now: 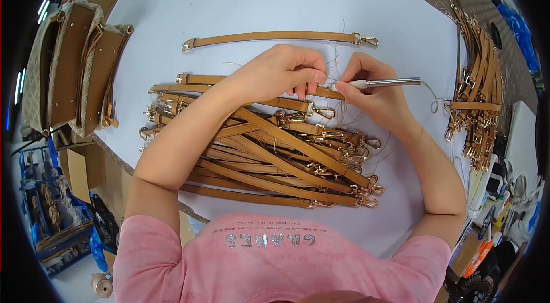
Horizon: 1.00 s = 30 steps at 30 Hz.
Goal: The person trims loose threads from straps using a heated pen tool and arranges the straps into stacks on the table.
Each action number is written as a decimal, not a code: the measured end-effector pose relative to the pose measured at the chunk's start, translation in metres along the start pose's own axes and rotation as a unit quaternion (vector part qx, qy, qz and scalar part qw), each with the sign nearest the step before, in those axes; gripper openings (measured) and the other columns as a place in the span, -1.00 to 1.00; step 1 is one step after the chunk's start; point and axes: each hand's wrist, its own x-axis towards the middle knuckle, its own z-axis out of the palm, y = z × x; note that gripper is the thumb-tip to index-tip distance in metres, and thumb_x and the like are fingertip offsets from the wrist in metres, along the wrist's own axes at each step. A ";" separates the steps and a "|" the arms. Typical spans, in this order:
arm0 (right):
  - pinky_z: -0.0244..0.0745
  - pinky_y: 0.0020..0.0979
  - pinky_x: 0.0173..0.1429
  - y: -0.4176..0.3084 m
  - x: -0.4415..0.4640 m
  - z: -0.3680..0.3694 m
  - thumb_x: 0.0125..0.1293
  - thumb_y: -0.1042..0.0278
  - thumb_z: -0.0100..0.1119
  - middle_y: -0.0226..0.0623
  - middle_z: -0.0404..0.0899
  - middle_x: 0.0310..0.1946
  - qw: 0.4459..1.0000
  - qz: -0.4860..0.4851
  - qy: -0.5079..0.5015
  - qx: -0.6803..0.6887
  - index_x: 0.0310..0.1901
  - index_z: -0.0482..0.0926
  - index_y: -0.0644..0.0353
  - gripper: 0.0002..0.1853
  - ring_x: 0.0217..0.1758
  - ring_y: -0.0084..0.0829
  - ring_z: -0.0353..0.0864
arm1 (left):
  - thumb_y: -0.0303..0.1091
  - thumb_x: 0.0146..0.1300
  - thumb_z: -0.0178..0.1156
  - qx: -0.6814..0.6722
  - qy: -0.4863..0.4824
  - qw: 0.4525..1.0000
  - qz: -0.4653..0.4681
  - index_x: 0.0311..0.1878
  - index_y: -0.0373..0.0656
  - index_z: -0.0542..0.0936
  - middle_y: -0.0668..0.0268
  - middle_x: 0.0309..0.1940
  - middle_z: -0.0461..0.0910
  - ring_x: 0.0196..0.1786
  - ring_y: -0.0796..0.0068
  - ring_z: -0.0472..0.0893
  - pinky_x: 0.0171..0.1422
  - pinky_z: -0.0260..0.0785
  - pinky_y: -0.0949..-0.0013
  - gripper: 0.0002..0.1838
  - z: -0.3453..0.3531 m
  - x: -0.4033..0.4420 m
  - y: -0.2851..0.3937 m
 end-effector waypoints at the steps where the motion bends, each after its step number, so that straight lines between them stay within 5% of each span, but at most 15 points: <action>1: 0.19 -0.63 -0.41 0.000 0.000 0.000 0.22 0.49 0.30 -0.55 0.43 -0.56 1.000 -0.001 0.001 0.001 -0.43 0.42 0.19 -0.80 -0.49 -0.77 0.33 | -0.32 0.39 0.12 0.002 0.000 1.000 0.001 -0.20 -0.21 0.59 0.41 -0.46 0.61 -0.42 0.65 0.54 -0.34 0.38 0.52 -0.84 0.000 0.000 0.000; 7: 0.30 -0.61 -0.37 0.000 -0.001 -0.001 0.25 0.49 0.25 -0.52 0.42 -0.53 0.999 -0.016 0.030 0.037 -0.40 0.42 0.19 -0.83 -0.49 -0.74 0.35 | -0.33 0.41 0.09 0.018 0.005 1.000 0.000 -0.18 -0.22 0.58 0.36 -0.44 0.63 -0.40 0.60 0.59 -0.33 0.43 0.47 -0.83 0.000 -0.002 0.006; 11: 0.53 -0.47 -0.13 -0.013 -0.002 -0.008 0.28 0.48 0.15 -0.50 0.40 -0.48 0.982 -0.026 0.087 0.167 -0.39 0.40 0.19 -0.86 -0.53 -0.70 0.35 | -0.31 0.44 0.08 0.047 0.125 0.982 0.131 -0.12 -0.23 0.57 0.39 -0.43 0.63 -0.41 0.60 0.58 -0.27 0.44 0.51 -0.81 0.001 0.009 0.007; 13: 0.61 -0.37 0.02 -0.018 -0.001 -0.010 0.29 0.47 0.10 -0.49 0.39 -0.45 0.970 -0.008 0.076 0.232 -0.40 0.38 0.18 -0.87 -0.54 -0.69 0.34 | -0.36 0.43 0.08 0.127 0.246 0.892 0.357 -0.08 -0.22 0.57 0.30 -0.40 0.65 -0.38 0.47 0.62 -0.24 0.48 0.40 -0.84 -0.006 0.020 -0.002; 18: 0.48 -0.01 0.31 -0.025 0.001 -0.014 0.30 0.46 0.05 -0.49 0.36 -0.42 0.927 0.063 -0.075 0.362 -0.43 0.32 0.14 -0.83 -0.52 -0.70 0.33 | -0.39 0.37 0.13 0.273 0.265 0.878 0.291 -0.10 -0.18 0.59 0.25 -0.36 0.66 -0.33 0.38 0.63 -0.21 0.46 0.34 -0.87 -0.043 -0.035 0.042; 20: 0.37 0.09 0.39 -0.015 0.002 -0.010 0.31 0.45 0.05 -0.50 0.34 -0.43 0.910 0.087 -0.162 0.372 -0.43 0.30 0.11 -0.82 -0.49 -0.72 0.34 | -0.39 0.34 0.16 0.356 0.224 0.893 0.160 -0.14 -0.18 0.60 0.25 -0.36 0.66 -0.32 0.35 0.63 -0.20 0.45 0.33 -0.88 -0.047 -0.063 0.047; 24: 0.17 0.21 0.48 0.003 0.014 -0.017 0.33 0.41 0.07 -0.52 0.30 -0.48 0.926 0.098 -0.081 0.356 -0.41 0.29 0.10 -0.82 -0.51 -0.73 0.31 | -0.43 0.24 0.26 0.392 0.195 0.898 0.040 -0.21 -0.22 0.62 0.24 -0.42 0.64 -0.39 0.29 0.62 -0.19 0.44 0.33 -0.90 -0.038 -0.106 0.008; 30: 0.09 0.22 0.51 0.002 0.013 0.012 0.34 0.40 0.07 -0.54 0.28 -0.50 0.909 0.079 -0.044 0.407 -0.41 0.29 0.08 -0.81 -0.54 -0.72 0.31 | -0.46 0.19 0.32 0.210 0.202 0.955 0.064 -0.17 -0.26 0.66 0.28 -0.46 0.66 -0.41 0.42 0.61 -0.21 0.46 0.38 -0.85 -0.035 -0.118 -0.038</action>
